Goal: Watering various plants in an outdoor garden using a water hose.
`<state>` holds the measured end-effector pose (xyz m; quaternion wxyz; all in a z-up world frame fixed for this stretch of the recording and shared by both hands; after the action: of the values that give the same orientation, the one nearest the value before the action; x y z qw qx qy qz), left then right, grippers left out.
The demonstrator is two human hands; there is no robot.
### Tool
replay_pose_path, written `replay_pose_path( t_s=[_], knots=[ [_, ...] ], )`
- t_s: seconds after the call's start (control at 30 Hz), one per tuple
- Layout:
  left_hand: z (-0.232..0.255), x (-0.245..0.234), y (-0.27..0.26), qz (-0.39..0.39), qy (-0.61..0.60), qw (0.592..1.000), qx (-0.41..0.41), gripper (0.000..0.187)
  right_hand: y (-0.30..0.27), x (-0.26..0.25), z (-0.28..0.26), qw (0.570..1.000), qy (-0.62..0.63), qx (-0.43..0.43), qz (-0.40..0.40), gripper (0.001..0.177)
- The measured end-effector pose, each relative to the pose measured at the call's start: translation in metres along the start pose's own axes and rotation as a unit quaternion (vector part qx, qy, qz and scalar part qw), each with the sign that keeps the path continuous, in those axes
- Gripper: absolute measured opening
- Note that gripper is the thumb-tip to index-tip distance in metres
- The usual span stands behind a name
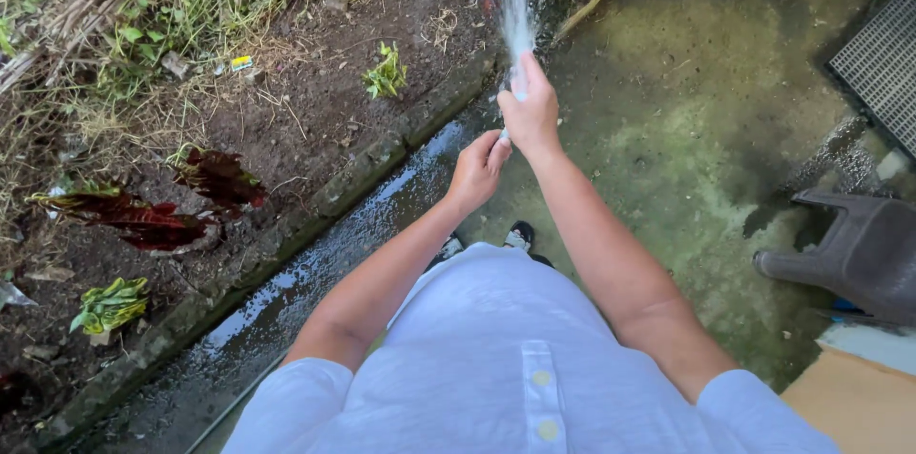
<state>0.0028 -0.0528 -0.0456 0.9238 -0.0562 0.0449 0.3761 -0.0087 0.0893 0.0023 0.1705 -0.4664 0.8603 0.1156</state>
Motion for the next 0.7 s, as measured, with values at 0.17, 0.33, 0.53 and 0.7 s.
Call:
replay_pose_path(
  t_s=[0.17, 0.33, 0.53, 0.7],
  knots=[
    [0.025, -0.008, 0.002, 0.014, 0.038, 0.999, 0.024, 0.025, 0.004, -0.004, -0.01, 0.999, 0.004, -0.043, 0.011, 0.072],
    [0.028, -0.013, 0.001, 0.033, 0.072, 0.995, 0.053, 0.025, 0.003, -0.002, -0.013, 0.994, 0.021, -0.101, 0.023, 0.07],
    [0.012, -0.017, 0.005, 0.033, 0.075, 0.995, 0.061, 0.025, 0.006, 0.012, -0.002, 0.997, -0.04, -0.067, 0.011, 0.069],
    [0.016, -0.024, 0.002, 0.039, 0.074, 0.996, 0.033, 0.026, 0.009, 0.021, -0.002, 0.998, -0.029, -0.055, -0.002, 0.071]
  ],
)
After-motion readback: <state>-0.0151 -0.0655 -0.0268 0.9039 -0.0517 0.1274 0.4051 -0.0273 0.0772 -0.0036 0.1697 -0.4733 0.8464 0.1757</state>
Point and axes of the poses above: each hand's wrist, its own y-axis towards the middle knuckle, its own x-axis out of the palm, z = x × y, the point moved 1 cm from there along y, towards the middle knuckle, and after that the axes turned 8 degrees about -z, right-handed, at the moved point
